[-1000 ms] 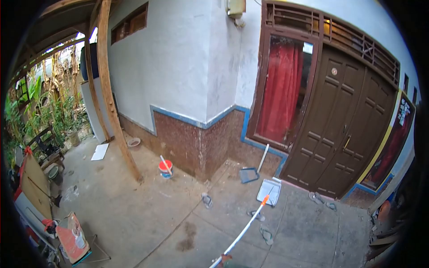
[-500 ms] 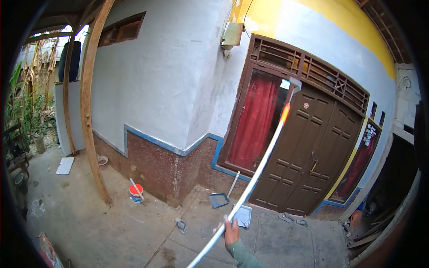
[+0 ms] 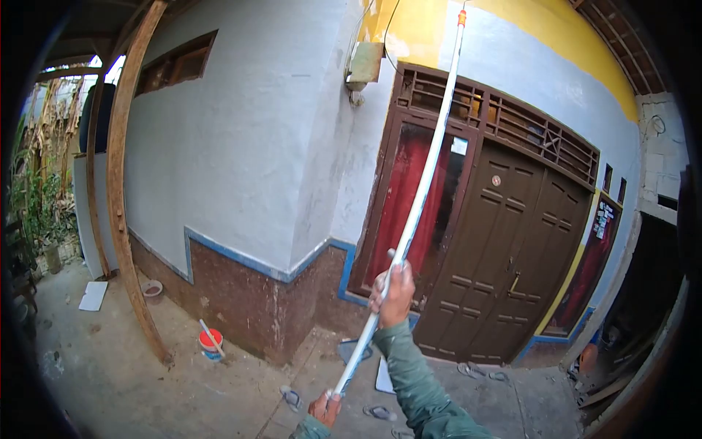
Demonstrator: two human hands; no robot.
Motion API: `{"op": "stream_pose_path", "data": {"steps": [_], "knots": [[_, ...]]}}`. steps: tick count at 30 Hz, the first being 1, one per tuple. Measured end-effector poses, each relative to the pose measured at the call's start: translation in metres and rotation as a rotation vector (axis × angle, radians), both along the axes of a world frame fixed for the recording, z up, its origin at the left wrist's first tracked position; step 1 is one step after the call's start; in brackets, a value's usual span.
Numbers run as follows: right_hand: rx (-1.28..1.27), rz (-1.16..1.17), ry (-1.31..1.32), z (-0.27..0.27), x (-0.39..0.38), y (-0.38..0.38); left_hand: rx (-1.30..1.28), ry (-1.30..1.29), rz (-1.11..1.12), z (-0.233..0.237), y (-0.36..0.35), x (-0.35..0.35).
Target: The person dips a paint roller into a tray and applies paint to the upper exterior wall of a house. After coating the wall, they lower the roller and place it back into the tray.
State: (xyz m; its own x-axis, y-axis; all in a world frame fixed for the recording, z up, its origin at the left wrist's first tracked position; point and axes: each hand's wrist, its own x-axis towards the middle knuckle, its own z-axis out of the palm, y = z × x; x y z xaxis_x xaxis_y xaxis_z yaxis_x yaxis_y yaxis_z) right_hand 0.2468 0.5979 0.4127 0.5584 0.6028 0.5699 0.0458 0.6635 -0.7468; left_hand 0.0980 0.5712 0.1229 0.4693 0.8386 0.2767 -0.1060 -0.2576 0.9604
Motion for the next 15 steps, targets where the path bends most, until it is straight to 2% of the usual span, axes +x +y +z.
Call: {"op": "stream_pose_path", "data": {"steps": [2,6,8,10,13,15], "knots": [[0.044,-0.015,-0.063,0.03,0.039,0.032,0.102,-0.121,0.014,-0.006,0.016,0.031],[0.088,0.015,-0.125,0.087,0.102,0.078,0.002,-0.08,-0.036,0.038,0.056,0.085],[0.103,0.017,-0.138,0.1,0.125,0.097,0.08,-0.218,-0.021,0.043,0.085,0.125],[0.093,-0.032,-0.152,0.098,0.139,0.112,0.105,-0.214,0.013,0.063,0.099,0.153],[0.032,0.011,-0.121,0.053,0.131,0.111,0.173,-0.193,0.06,0.094,0.127,0.178],[0.054,-0.024,-0.091,0.03,0.135,0.119,0.221,-0.174,0.08,0.089,0.146,0.192]]}}
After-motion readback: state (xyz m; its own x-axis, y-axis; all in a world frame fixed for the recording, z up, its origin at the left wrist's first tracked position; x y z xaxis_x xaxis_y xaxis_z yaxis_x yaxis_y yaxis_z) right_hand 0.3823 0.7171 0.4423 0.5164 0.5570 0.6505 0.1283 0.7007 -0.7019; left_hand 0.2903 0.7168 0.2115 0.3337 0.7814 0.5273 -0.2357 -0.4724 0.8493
